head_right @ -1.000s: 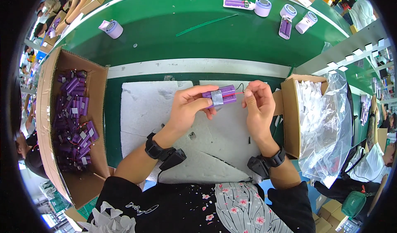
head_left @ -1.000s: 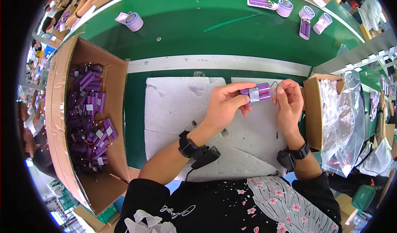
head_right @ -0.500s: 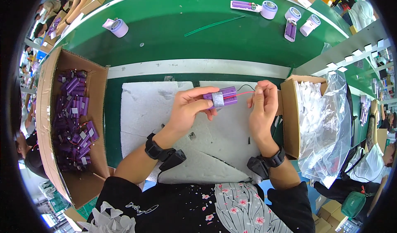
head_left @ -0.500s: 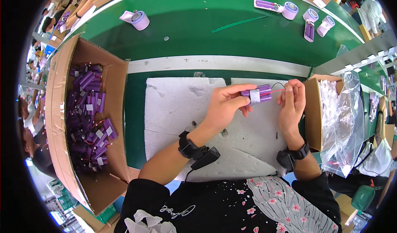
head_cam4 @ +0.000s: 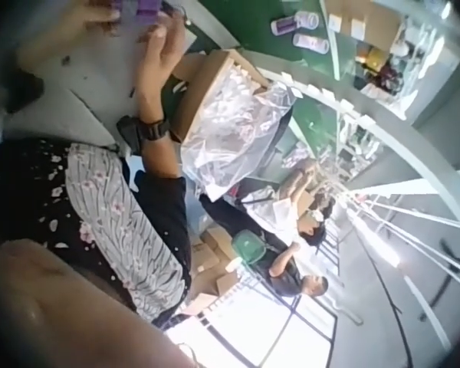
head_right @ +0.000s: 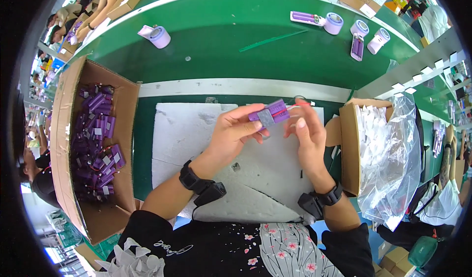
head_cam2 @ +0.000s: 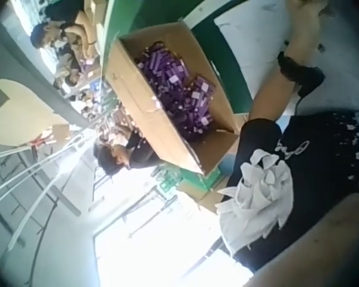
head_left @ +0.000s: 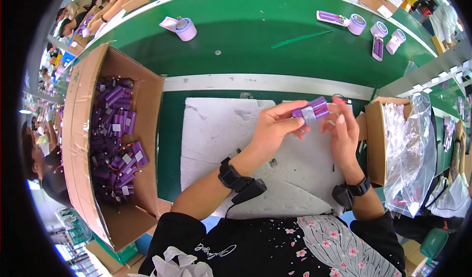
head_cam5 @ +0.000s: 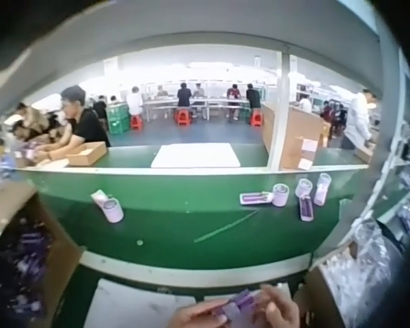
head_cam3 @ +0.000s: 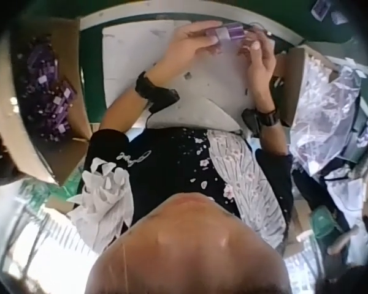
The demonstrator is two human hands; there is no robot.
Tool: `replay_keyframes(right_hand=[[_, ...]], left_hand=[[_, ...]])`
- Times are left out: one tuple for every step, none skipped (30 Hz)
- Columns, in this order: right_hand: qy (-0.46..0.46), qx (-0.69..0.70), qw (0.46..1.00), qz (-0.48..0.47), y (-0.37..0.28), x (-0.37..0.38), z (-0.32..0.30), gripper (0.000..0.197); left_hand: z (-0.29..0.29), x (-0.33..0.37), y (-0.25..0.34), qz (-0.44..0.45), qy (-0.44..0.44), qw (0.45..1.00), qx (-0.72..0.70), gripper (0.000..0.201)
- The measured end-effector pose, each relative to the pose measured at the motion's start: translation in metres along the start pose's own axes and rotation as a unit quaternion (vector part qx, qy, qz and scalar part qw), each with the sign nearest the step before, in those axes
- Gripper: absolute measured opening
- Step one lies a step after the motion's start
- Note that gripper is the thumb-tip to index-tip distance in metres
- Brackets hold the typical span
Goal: Assembling handheld fans by installing internal components and batteries.
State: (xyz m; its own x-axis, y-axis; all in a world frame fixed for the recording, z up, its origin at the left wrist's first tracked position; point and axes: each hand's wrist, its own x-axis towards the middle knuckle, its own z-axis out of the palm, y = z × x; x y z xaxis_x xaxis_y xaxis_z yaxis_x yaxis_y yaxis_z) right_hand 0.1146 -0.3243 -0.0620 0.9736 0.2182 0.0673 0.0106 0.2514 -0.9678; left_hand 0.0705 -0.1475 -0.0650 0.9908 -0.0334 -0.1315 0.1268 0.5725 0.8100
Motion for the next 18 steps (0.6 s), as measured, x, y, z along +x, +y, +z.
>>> replay_keyframes(right_hand=[[-0.025, -0.006, 0.999, 0.023, 0.0, -0.001, 0.002, 0.032], [-0.03, -0.001, 0.999, 0.018, 0.001, -0.001, 0.001, 0.032], [-0.034, 0.019, 0.999, 0.026, 0.003, -0.001, -0.004, 0.032], [-0.039, 0.04, 0.998, 0.033, 0.006, 0.0, -0.009, 0.032], [-0.045, 0.062, 0.996, 0.04, 0.008, 0.001, -0.012, 0.032], [-0.045, 0.068, 0.996, 0.032, 0.011, 0.001, -0.015, 0.032], [-0.031, 0.062, 0.997, 0.029, 0.014, 0.001, -0.018, 0.031], [-0.014, 0.058, 0.998, 0.025, 0.017, 0.001, -0.019, 0.031], [0.002, 0.054, 0.998, 0.021, 0.017, 0.001, -0.019, 0.031], [0.005, 0.061, 0.998, 0.012, 0.017, 0.001, -0.016, 0.031], [0.0, 0.064, 0.997, 0.032, 0.02, 0.002, -0.015, 0.03], [-0.006, 0.066, 0.996, 0.053, 0.019, 0.002, -0.014, 0.029], [-0.013, 0.066, 0.995, 0.075, 0.017, 0.0, -0.013, 0.029], [-0.007, 0.069, 0.995, 0.068, 0.015, 0.001, -0.014, 0.029], [-0.035, 0.059, 0.995, 0.075, 0.014, 0.002, -0.015, 0.028], [-0.06, 0.048, 0.994, 0.084, 0.014, 0.003, -0.015, 0.027], [-0.086, 0.037, 0.991, 0.092, 0.014, 0.004, -0.015, 0.026], [-0.106, -0.01, 0.991, 0.085, 0.012, 0.005, -0.011, 0.027]], left_hand=[[-0.001, 0.0, -0.002, -0.004, -0.008, 1.0, -0.01, 0.038], [0.0, -0.001, -0.002, 0.003, -0.007, 1.0, -0.004, 0.038], [0.001, -0.001, -0.002, -0.023, -0.031, 0.999, 0.011, 0.038], [0.002, -0.002, -0.002, -0.049, -0.053, 0.997, 0.028, 0.037], [0.002, -0.004, -0.001, -0.074, -0.076, 0.993, 0.045, 0.037], [0.002, -0.004, 0.001, -0.071, -0.078, 0.993, 0.053, 0.037], [0.002, -0.005, 0.002, -0.067, -0.098, 0.989, 0.091, 0.036], [0.002, -0.005, 0.005, -0.065, -0.119, 0.982, 0.129, 0.036], [0.002, -0.004, 0.009, -0.062, -0.139, 0.974, 0.168, 0.036], [0.001, -0.003, 0.018, -0.06, -0.144, 0.972, 0.178, 0.036], [-0.004, -0.002, 0.031, -0.057, -0.106, 0.955, 0.271, 0.035], [-0.009, -0.001, 0.044, -0.05, -0.066, 0.929, 0.359, 0.034], [-0.018, 0.002, 0.056, -0.006, -0.05, 0.931, 0.362, 0.034], [-0.031, 0.011, 0.068, 0.038, -0.037, 0.931, 0.362, 0.034], [-0.039, 0.023, 0.083, 0.086, 0.029, 0.905, 0.416, 0.036], [-0.05, 0.038, 0.098, 0.131, 0.092, 0.872, 0.463, 0.038], [-0.07, 0.053, 0.112, 0.205, 0.138, 0.776, 0.58, 0.042], [-0.099, 0.069, 0.13, 0.276, 0.185, 0.656, 0.678, 0.046]])
